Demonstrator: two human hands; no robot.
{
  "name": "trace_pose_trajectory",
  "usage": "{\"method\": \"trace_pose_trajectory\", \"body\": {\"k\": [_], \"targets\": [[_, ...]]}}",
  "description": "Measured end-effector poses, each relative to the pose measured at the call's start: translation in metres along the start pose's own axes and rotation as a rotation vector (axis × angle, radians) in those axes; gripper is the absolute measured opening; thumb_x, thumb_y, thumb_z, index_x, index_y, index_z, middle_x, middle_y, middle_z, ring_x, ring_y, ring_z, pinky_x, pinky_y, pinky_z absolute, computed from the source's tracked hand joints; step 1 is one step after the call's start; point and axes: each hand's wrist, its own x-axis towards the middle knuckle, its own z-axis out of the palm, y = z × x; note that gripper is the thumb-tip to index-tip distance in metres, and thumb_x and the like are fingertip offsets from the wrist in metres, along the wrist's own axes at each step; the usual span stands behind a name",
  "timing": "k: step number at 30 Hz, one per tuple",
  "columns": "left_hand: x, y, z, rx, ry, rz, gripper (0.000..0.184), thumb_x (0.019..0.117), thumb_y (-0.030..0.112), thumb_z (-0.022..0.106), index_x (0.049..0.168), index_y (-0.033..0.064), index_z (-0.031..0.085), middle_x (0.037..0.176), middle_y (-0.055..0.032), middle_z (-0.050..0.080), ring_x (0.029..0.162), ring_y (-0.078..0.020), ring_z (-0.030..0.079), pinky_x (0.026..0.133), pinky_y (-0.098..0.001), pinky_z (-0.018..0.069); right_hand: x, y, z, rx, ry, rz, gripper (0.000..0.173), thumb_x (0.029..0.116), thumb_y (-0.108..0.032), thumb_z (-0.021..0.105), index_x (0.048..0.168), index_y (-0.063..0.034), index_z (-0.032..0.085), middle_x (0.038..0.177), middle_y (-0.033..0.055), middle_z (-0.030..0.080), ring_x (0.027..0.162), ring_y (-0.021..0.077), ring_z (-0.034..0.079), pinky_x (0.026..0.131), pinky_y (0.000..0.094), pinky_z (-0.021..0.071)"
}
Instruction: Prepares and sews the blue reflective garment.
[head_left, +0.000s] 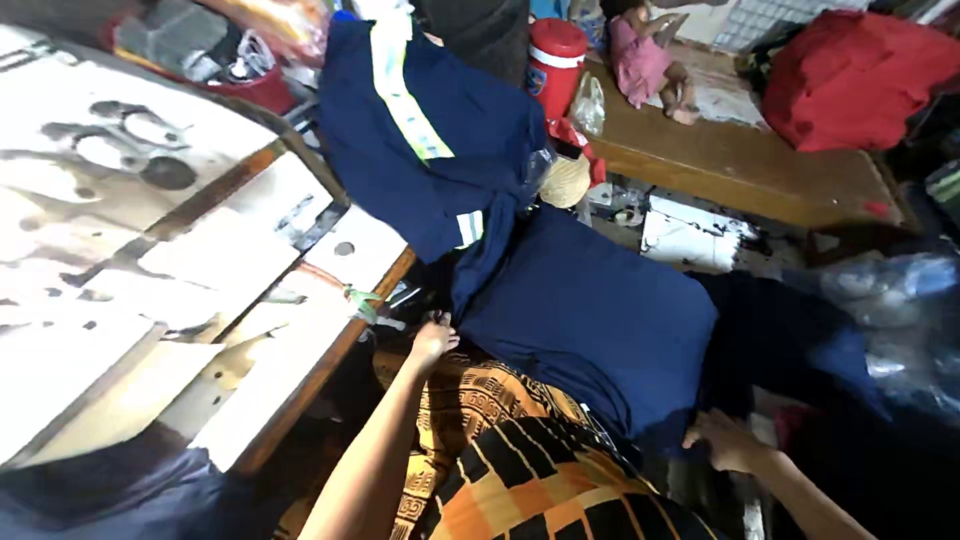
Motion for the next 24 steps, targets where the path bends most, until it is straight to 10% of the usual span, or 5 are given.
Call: {"method": "trace_pose_trajectory", "body": {"k": [7, 11, 17, 20, 24], "targets": [[-0.063, -0.047, -0.048, 0.424, 0.155, 0.181, 0.047, 0.1088, 0.028, 0.048, 0.145, -0.003, 0.05, 0.141, -0.0271, 0.057, 0.135, -0.0391, 0.054, 0.115, -0.0538, 0.0393, 0.036, -0.189, -0.167, 0.001, 0.82, -0.379, 0.033, 0.0963, -0.02, 0.07, 0.126, -0.0059, 0.071, 0.135, 0.0255, 0.061, 0.126, 0.0486, 0.057, 0.102, 0.067, 0.0454], [-0.134, -0.13, -0.054, 0.245, 0.252, 0.342, 0.038, 0.1015, 0.01, 0.053, 0.139, 0.0048, 0.061, 0.134, -0.0192, 0.063, 0.13, -0.0322, 0.057, 0.115, -0.0479, 0.0413, 0.135, -0.353, -0.222, -0.267, 0.581, -0.506, 0.061, 0.1031, -0.048, 0.055, 0.152, -0.0114, 0.051, 0.158, 0.0261, 0.041, 0.149, 0.0512, 0.027, 0.116, 0.0762, 0.0168], [-0.282, -0.207, -0.101, 0.176, 0.901, 0.547, 0.026, 0.0947, 0.0, 0.058, 0.112, 0.0067, 0.077, 0.108, -0.0062, 0.076, 0.103, -0.0169, 0.072, 0.095, -0.0378, 0.0585, -0.009, -0.518, -0.176, -0.848, -0.182, -1.034, 0.043, 0.1072, -0.034, 0.053, 0.108, 0.0055, 0.072, 0.104, 0.0274, 0.07, 0.104, 0.0422, 0.067, 0.094, 0.0606, 0.0493], [-0.321, -0.224, -0.146, 0.085, 1.424, 0.424, 0.027, 0.1003, 0.009, 0.051, 0.117, -0.0005, 0.071, 0.11, -0.0104, 0.074, 0.101, -0.015, 0.07, 0.09, -0.0338, 0.0586, -0.076, -0.547, -0.133, -0.443, 0.128, -1.669, 0.026, 0.1017, -0.024, 0.06, 0.109, -0.0044, 0.074, 0.098, 0.0136, 0.073, 0.092, 0.029, 0.071, 0.085, 0.0503, 0.0584], [-0.328, -0.204, -0.2, -0.023, 1.696, 0.562, 0.031, 0.0981, 0.005, 0.049, 0.119, -0.009, 0.066, 0.112, -0.0151, 0.071, 0.101, -0.0102, 0.067, 0.088, -0.0255, 0.0551, -0.089, -0.615, -0.096, -0.374, 0.455, -1.511, 0.042, 0.0998, -0.038, 0.065, 0.113, 0.0023, 0.07, 0.115, 0.0271, 0.064, 0.113, 0.047, 0.06, 0.096, 0.0618, 0.0468]]}}
